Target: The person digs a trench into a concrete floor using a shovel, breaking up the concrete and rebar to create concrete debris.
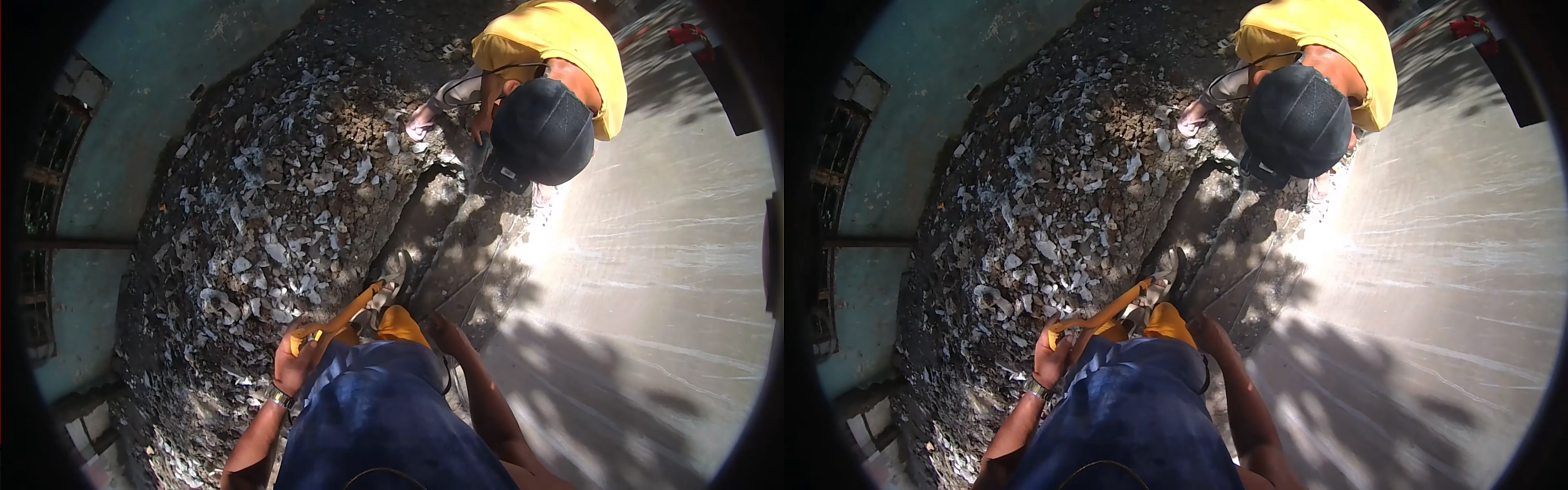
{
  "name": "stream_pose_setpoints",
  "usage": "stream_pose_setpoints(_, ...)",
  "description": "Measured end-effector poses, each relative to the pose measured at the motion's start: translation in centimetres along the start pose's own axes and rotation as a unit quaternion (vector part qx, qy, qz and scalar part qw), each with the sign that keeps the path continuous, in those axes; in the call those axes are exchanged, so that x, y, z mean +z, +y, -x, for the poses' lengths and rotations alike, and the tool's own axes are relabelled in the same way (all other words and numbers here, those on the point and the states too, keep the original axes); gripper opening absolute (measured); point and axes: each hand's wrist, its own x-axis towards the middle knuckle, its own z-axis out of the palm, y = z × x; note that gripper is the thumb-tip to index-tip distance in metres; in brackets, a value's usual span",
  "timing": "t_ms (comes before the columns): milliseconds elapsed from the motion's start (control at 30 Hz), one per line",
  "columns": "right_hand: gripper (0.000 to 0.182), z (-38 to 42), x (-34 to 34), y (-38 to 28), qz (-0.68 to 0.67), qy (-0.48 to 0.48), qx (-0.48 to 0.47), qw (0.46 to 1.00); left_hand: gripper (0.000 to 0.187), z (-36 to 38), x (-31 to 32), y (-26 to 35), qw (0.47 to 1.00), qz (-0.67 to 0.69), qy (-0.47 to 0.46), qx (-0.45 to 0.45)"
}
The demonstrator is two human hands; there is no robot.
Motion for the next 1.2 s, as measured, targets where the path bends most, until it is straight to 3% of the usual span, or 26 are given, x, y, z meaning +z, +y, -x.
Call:
stream_pose_setpoints(233,0.050,-5.3,0.8,-3.9,0.015,-0.105,-0.066,0.992,0.055,2.5,2.1,0.3,0.998,0.047,0.037,-0.035)
stream_pose_setpoints(367,0.051,-5.9,2.2,-3.5,-0.032,-0.119,-0.110,0.986,0.056,4.0,2.7,-0.4,0.997,0.036,0.033,-0.057)
stream_pose_setpoints(433,0.051,-4.8,2.9,-3.8,-0.076,-0.118,-0.054,0.989,0.057,4.3,2.9,0.1,0.997,0.042,0.035,-0.061)
stream_pose_setpoints(567,0.051,-2.8,5.1,-3.2,-0.073,-0.086,-0.091,0.989,0.057,4.0,2.4,0.4,0.993,0.083,-0.008,-0.077)
stream_pose_setpoints(700,0.053,-1.0,7.0,-4.2,-0.085,-0.101,-0.060,0.989,0.056,3.6,2.0,0.6,0.994,0.087,-0.030,-0.057)
stream_pose_setpoints(767,0.053,0.1,9.4,-3.4,-0.093,-0.089,-0.056,0.990,0.055,3.9,1.2,0.3,0.985,0.136,-0.040,-0.100)
stream_pose_setpoints(833,0.051,0.9,11.2,-3.5,-0.216,-0.081,-0.067,0.971,0.056,4.1,-0.1,-0.4,0.984,0.125,-0.058,-0.110)
stream_pose_setpoints(900,0.051,2.2,12.5,-4.2,-0.165,-0.082,-0.079,0.980,0.057,4.4,-0.8,-2.8,0.993,0.058,-0.089,-0.051)
stream_pose_setpoints(967,0.052,3.2,13.3,-5.9,-0.116,-0.073,-0.094,0.986,0.058,4.9,-1.4,-4.5,0.991,0.073,-0.107,-0.033)
stream_pose_setpoints(1033,0.052,4.5,13.8,-7.5,-0.033,-0.092,-0.037,0.995,0.059,5.5,-1.6,-5.3,0.990,0.072,-0.116,-0.021)
stream_pose_setpoints(1100,0.053,5.0,15.1,-7.3,-0.077,-0.068,-0.045,0.994,0.061,5.8,-2.1,-5.9,0.990,0.043,-0.130,0.014)
stream_pose_setpoints(1200,0.055,4.7,16.8,-7.1,-0.137,-0.040,-0.076,0.987,0.065,5.6,-2.6,-5.1,0.977,0.093,-0.184,-0.048)
